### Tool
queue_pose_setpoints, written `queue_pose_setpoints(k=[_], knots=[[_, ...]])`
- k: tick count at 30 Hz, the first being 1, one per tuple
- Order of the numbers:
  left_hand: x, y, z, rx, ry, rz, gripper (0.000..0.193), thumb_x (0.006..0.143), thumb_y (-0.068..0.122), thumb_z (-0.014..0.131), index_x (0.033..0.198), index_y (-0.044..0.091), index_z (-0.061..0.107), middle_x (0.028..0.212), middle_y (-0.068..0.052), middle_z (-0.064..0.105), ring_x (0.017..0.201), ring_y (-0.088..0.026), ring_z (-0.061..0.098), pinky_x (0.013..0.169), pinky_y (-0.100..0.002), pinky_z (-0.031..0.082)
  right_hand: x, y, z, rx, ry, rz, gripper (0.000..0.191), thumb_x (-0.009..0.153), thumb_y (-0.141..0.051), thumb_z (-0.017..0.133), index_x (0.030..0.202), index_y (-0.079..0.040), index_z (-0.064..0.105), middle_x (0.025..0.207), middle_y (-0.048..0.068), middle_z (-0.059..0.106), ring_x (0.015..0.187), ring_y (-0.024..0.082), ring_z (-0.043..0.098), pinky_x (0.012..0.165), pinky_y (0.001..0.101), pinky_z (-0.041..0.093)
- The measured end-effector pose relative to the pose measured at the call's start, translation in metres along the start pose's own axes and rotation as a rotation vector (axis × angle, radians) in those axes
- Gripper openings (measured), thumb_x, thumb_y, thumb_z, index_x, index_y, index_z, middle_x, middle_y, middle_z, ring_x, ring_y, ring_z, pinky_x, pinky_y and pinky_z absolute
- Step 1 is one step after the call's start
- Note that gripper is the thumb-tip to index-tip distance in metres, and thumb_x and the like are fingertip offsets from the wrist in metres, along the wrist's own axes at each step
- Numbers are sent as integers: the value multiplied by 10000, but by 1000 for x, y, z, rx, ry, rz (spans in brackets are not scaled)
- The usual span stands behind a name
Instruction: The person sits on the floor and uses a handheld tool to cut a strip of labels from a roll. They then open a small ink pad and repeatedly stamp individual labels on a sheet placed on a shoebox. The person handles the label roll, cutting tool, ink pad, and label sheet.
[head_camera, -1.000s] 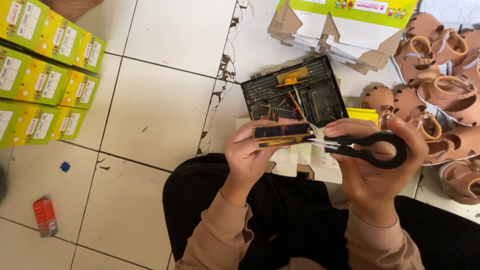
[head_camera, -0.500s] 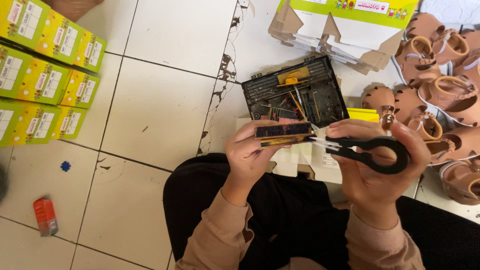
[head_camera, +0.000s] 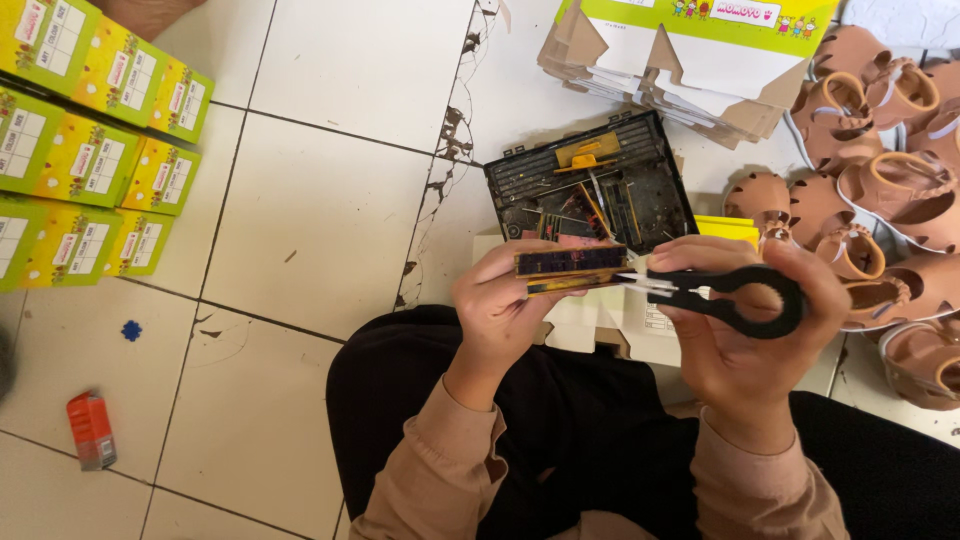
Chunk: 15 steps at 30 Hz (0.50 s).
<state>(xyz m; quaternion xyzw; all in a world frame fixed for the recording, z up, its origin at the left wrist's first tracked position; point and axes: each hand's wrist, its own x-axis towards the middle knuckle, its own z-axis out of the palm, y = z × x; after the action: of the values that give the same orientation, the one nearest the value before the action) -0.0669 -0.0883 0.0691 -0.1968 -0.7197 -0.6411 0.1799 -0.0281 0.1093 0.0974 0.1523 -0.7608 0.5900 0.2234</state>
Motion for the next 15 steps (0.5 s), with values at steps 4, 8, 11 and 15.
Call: queue_pose_setpoints(k=[4,8,11,15], knots=[[2,-1,1,36,7,26,160,845,-10,837,993,23,784,1101,-107,751,1031,-210,752,895,-299,632,-3,-1,-2,33,48,15,641,1154,-56,737,1504,-172,213,1132,227,676,1024,313,697,968,383,566],[1,-3,1,20,3,14,158,841,-3,839,986,27,783,1105,-110,753,1020,-210,752,870,-294,639,-1,2,-3,-10,24,-14,648,1121,-75,723,1498,-168,205,1126,230,707,1014,323,706,955,389,566],[0,-3,0,48,17,35,170,831,6,846,988,28,784,1080,-104,753,1009,-219,750,875,-305,621,1,3,-1,-42,-1,-46,644,1098,-63,714,1488,-171,214,1105,226,707,1009,331,712,966,400,560],[-2,-2,0,64,30,20,150,844,11,835,985,37,789,1063,-102,757,987,-226,744,915,-323,600,4,2,0,-29,-31,-72,623,1085,-16,703,1486,-155,246,1110,219,701,1030,341,737,967,406,574]])
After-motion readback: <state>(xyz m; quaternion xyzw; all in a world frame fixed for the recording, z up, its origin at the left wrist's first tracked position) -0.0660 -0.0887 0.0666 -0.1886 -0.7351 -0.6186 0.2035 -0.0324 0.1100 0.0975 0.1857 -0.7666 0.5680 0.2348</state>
